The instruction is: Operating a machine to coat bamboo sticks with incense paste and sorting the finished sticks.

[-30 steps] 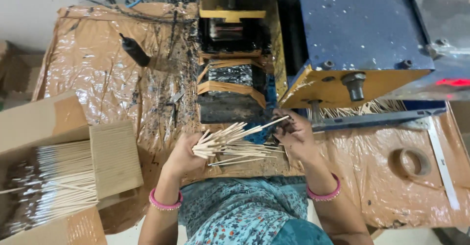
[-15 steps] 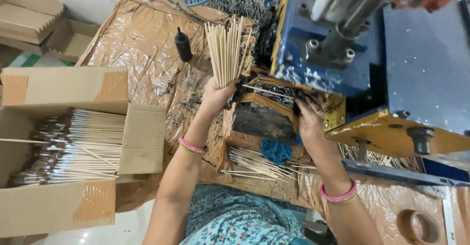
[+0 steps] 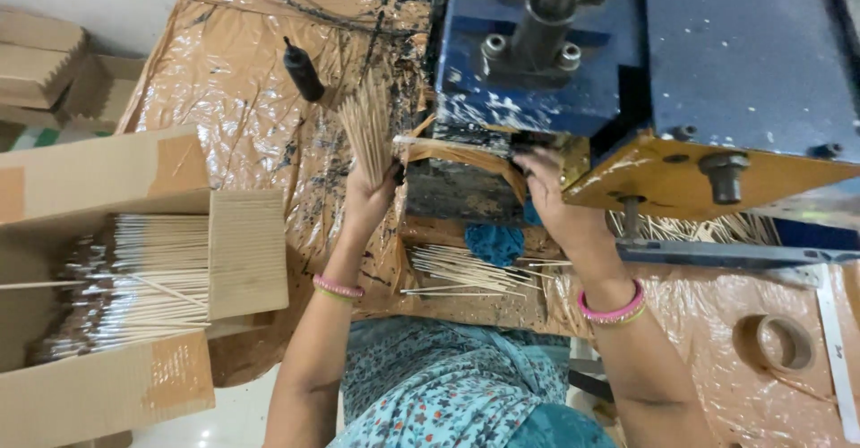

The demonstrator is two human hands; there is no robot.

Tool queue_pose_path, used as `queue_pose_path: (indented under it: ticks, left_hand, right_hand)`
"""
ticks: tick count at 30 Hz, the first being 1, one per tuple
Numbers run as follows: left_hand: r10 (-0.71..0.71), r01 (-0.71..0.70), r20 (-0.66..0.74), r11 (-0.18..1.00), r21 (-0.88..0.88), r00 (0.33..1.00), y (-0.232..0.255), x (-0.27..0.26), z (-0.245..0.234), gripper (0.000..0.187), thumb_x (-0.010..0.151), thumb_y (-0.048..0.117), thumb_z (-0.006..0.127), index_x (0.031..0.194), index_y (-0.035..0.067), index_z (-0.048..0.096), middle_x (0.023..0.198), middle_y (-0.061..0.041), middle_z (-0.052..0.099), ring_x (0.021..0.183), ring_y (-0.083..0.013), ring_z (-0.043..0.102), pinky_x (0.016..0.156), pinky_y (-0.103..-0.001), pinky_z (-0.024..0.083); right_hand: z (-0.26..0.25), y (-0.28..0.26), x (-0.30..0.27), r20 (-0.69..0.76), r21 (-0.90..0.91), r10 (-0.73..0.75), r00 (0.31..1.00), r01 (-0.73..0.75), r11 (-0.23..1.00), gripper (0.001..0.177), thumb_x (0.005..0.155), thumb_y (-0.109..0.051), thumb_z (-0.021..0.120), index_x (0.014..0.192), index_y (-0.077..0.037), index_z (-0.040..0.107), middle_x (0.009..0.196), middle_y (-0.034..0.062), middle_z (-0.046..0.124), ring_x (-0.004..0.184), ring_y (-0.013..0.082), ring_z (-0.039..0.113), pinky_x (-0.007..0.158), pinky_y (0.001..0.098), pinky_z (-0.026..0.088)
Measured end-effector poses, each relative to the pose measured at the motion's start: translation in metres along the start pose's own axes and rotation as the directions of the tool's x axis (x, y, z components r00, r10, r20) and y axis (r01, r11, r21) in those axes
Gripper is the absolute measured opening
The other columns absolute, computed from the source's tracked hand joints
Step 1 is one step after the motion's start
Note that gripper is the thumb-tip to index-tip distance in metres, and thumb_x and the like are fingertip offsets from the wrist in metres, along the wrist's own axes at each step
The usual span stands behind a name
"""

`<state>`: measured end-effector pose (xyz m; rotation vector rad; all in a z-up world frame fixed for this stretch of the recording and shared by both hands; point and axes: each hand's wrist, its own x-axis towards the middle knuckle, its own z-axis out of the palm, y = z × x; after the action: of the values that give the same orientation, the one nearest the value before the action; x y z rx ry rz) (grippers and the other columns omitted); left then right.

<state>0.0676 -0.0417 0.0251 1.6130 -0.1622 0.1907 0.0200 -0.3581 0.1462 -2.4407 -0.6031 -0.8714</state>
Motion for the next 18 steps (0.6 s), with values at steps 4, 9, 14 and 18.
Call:
queue_pose_path:
  ticks: [4, 9, 14, 18]
  left_hand:
    - [-0.081, 0.106, -0.082, 0.921, 0.376, 0.993, -0.008, -0.093, -0.025, 0.029, 0.091, -0.001, 0.068, 0.119, -0.004, 0.074, 0.106, -0.012, 0.075, 0.096, -0.0181, 0.07, 0.08, -0.031, 0.052]
    - [-0.187, 0.185, -0.246, 0.982, -0.032, 0.951, -0.067, -0.143, -0.055, 0.02, 0.096, -0.004, 0.064, 0.114, -0.003, 0.072, 0.101, -0.013, 0.073, 0.081, -0.0156, 0.065, 0.067, -0.028, 0.053]
    - [-0.031, 0.033, 0.013, 0.984, -0.177, 0.999, 0.0, -0.121, -0.018, 0.018, 0.088, -0.006, 0.061, 0.104, 0.0, 0.068, 0.093, -0.007, 0.075, 0.082, -0.0152, 0.075, 0.072, -0.03, 0.065]
    - [-0.007, -0.136, 0.354, 0.916, 0.377, 0.935, 0.033, -0.086, -0.003, 0.021, 0.08, -0.006, 0.071, 0.1, -0.001, 0.075, 0.087, -0.01, 0.078, 0.068, -0.019, 0.072, 0.064, -0.03, 0.06]
  right_hand:
    - [-0.042, 0.023, -0.063, -0.198, -0.038, 0.165, 0.966, -0.176, 0.984, 0.008, 0.087, -0.003, 0.074, 0.095, -0.003, 0.073, 0.086, 0.0137, 0.071, 0.078, 0.0271, 0.068, 0.075, 0.0402, 0.053]
    - [-0.077, 0.049, -0.113, -0.273, -0.212, 0.283, 0.919, -0.345, 0.914, 0.024, 0.084, 0.0, 0.072, 0.108, 0.0, 0.07, 0.098, 0.0182, 0.071, 0.087, 0.0283, 0.067, 0.08, 0.0388, 0.054]
    - [-0.032, 0.003, -0.114, 0.027, 0.404, 0.565, 0.825, -0.526, 0.749, 0.036, 0.086, -0.003, 0.072, 0.122, -0.001, 0.066, 0.093, 0.0042, 0.07, 0.082, 0.0099, 0.066, 0.069, 0.0253, 0.055]
    - [0.003, -0.01, -0.08, 0.251, 0.683, 0.332, 0.909, -0.41, 0.605, 0.033, 0.089, 0.001, 0.069, 0.122, -0.002, 0.065, 0.096, 0.0011, 0.071, 0.082, 0.0066, 0.062, 0.072, 0.0214, 0.052]
